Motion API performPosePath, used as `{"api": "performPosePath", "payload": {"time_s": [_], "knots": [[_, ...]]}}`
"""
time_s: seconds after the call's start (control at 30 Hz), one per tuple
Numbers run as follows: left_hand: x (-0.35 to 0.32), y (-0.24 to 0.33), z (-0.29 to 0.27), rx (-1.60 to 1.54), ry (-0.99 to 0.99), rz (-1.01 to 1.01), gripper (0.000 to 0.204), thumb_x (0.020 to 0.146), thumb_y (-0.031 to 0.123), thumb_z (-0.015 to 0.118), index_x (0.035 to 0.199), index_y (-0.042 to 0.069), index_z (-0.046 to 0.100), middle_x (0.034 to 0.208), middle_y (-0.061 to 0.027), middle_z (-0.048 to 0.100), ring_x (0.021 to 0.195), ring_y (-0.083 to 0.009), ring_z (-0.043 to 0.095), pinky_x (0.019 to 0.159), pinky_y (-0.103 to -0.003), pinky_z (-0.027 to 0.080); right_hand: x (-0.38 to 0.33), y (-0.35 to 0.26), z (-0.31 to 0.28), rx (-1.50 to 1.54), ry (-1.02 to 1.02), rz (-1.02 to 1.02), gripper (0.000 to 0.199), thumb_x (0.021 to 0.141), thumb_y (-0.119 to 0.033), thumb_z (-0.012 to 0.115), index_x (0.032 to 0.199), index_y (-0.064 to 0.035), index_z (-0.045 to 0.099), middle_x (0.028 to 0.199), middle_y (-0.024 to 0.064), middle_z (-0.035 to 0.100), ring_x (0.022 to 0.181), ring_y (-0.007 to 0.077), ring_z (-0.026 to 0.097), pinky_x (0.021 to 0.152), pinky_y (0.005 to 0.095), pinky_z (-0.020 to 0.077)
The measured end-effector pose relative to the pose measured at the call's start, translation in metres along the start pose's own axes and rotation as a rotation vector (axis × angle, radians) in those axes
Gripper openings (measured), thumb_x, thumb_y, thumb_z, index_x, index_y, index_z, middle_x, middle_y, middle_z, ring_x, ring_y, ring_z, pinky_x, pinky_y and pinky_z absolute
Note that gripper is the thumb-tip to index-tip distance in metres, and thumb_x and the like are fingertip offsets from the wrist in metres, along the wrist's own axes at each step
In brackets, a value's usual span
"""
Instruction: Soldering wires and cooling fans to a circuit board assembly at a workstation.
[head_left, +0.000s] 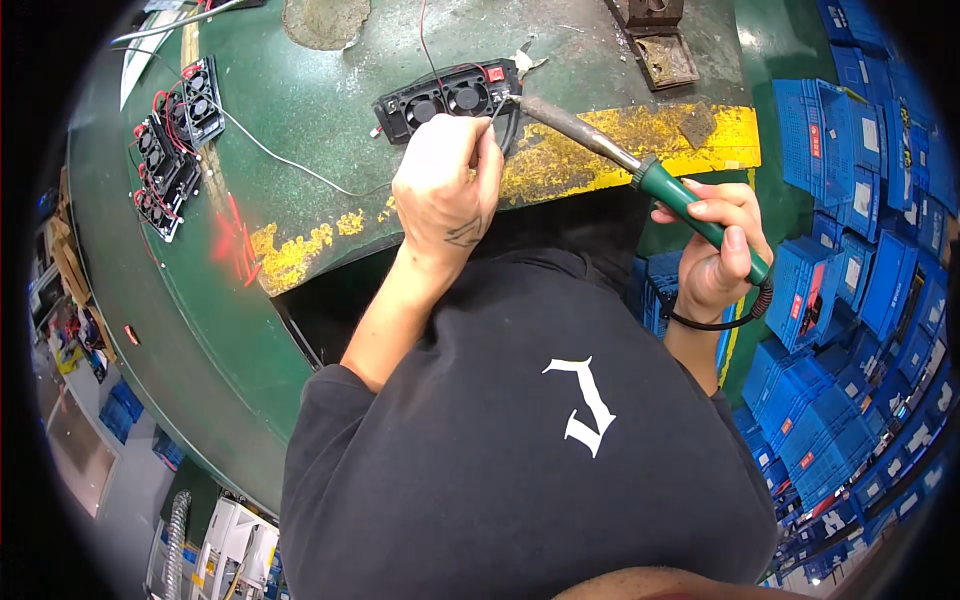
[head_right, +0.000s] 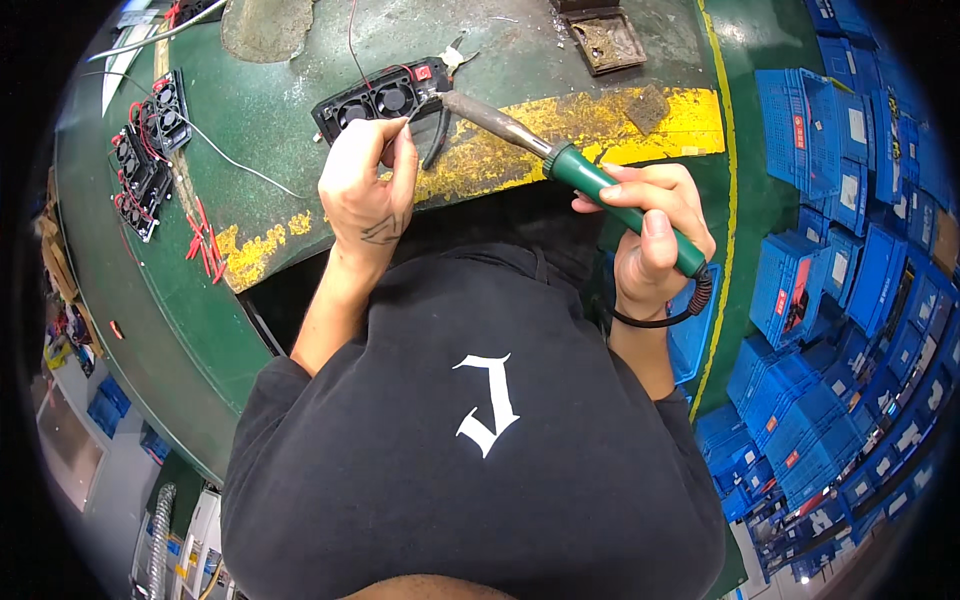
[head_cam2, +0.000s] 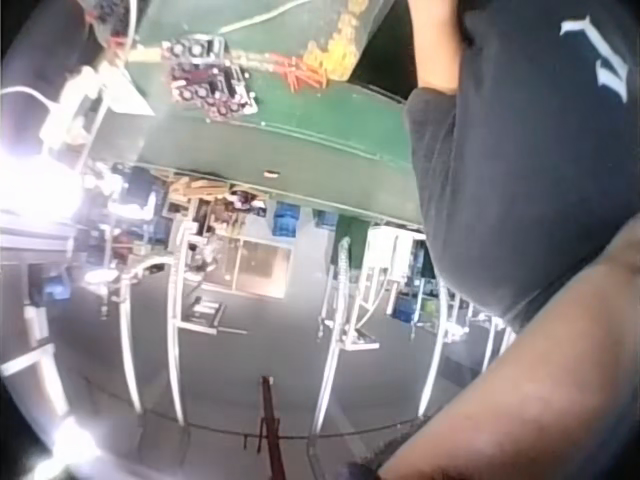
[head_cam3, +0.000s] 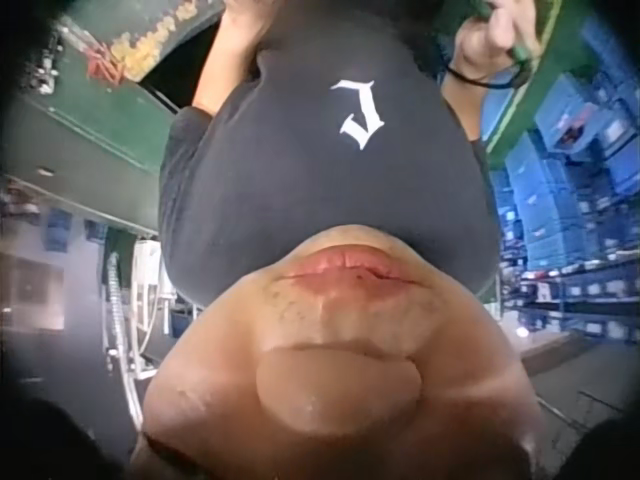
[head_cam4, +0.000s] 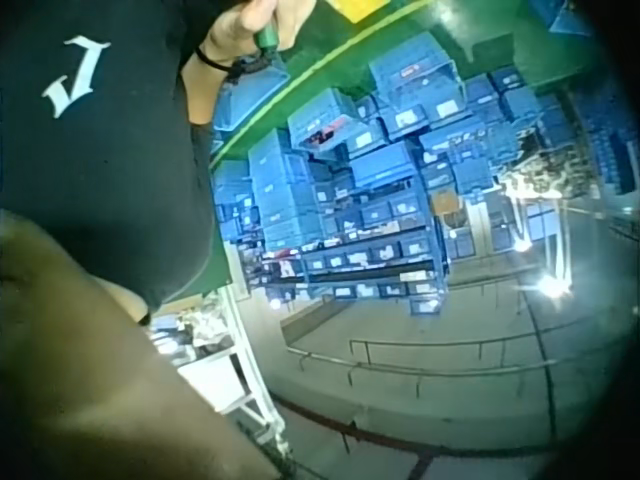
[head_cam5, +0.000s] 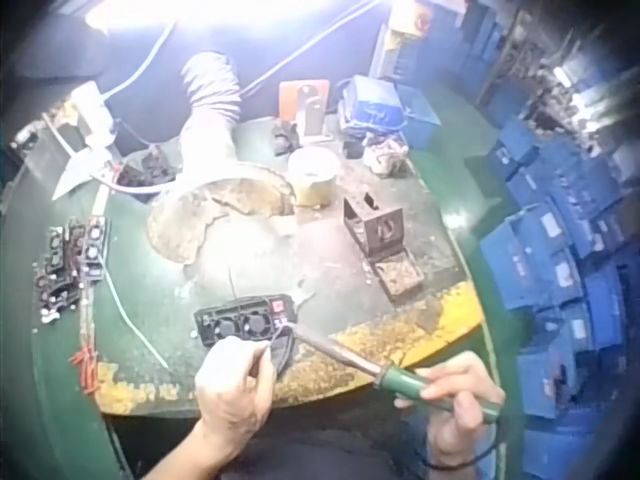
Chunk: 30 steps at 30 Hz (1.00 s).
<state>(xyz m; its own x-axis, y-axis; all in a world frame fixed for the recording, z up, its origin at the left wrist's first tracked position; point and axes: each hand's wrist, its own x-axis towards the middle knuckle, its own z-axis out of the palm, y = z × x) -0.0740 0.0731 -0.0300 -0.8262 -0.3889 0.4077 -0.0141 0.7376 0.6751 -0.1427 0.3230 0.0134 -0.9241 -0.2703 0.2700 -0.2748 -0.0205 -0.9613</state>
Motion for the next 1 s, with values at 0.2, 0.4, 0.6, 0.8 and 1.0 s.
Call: {"api": "performPosePath", "payload": {"time_s": [0.2, 0.4, 0.6, 0.8, 1.0], "knots": [[-0.001, -0.0009, 0.0007, -0.003, -0.002, -0.006, 0.01, 0.082, -0.001, 0.072, 0.091, 0.002, 0.067, 0.077, -0.012, 0.062, 0.07, -0.0301, 0.062, 0.067, -0.038, 0.051, -0.0005, -0.001, -0.0007, 0.008, 0.005, 0.007, 0.044, 0.096, -0.029, 0.048, 0.087, 0.0105, 0.066, 0.1, 0.0232, 0.06, 0.078, 0.0387, 0.071, 0.063, 0.0452, 0.0664], [-0.0008, -0.0018, 0.0011, -0.013, 0.007, -0.007, 0.01, 0.082, -0.001, 0.072, 0.091, 0.001, 0.067, 0.076, -0.0122, 0.062, 0.07, -0.0303, 0.063, 0.067, -0.038, 0.052, -0.0006, -0.0002, 0.0006, 0.01, 0.005, 0.008, 0.045, 0.097, -0.029, 0.048, 0.088, 0.0106, 0.066, 0.101, 0.0232, 0.06, 0.079, 0.0384, 0.071, 0.064, 0.0453, 0.0665], [-0.0014, -0.0014, 0.0001, -0.017, -0.009, -0.014, 0.011, 0.082, -0.001, 0.072, 0.091, 0.001, 0.067, 0.077, -0.0127, 0.063, 0.071, -0.0306, 0.063, 0.068, -0.038, 0.052, 0.0008, 0.0008, 0.0008, 0.003, -0.006, 0.007, 0.045, 0.097, -0.03, 0.048, 0.089, 0.0105, 0.067, 0.1, 0.0229, 0.06, 0.079, 0.0382, 0.071, 0.064, 0.0453, 0.0665], [-0.0011, -0.0017, 0.0008, -0.019, -0.003, -0.009, 0.011, 0.082, -0.001, 0.072, 0.09, 0.002, 0.067, 0.076, -0.0126, 0.062, 0.071, -0.0306, 0.063, 0.067, -0.038, 0.051, 0.0007, 0.0002, 0.0019, 0.001, -0.003, 0.004, 0.046, 0.097, -0.031, 0.048, 0.088, 0.0103, 0.067, 0.099, 0.0226, 0.06, 0.079, 0.0381, 0.071, 0.063, 0.0452, 0.0662], [-0.0016, -0.0019, 0.0014, -0.017, -0.011, -0.016, 0.01, 0.082, -0.001, 0.072, 0.09, 0.002, 0.067, 0.076, -0.0124, 0.061, 0.071, -0.0304, 0.062, 0.067, -0.038, 0.051, 0.0, -0.0028, 0.0032, -0.022, 0.008, 0.005, 0.047, 0.097, -0.032, 0.048, 0.086, 0.0102, 0.067, 0.099, 0.0227, 0.06, 0.077, 0.0385, 0.071, 0.062, 0.0448, 0.066]]}}
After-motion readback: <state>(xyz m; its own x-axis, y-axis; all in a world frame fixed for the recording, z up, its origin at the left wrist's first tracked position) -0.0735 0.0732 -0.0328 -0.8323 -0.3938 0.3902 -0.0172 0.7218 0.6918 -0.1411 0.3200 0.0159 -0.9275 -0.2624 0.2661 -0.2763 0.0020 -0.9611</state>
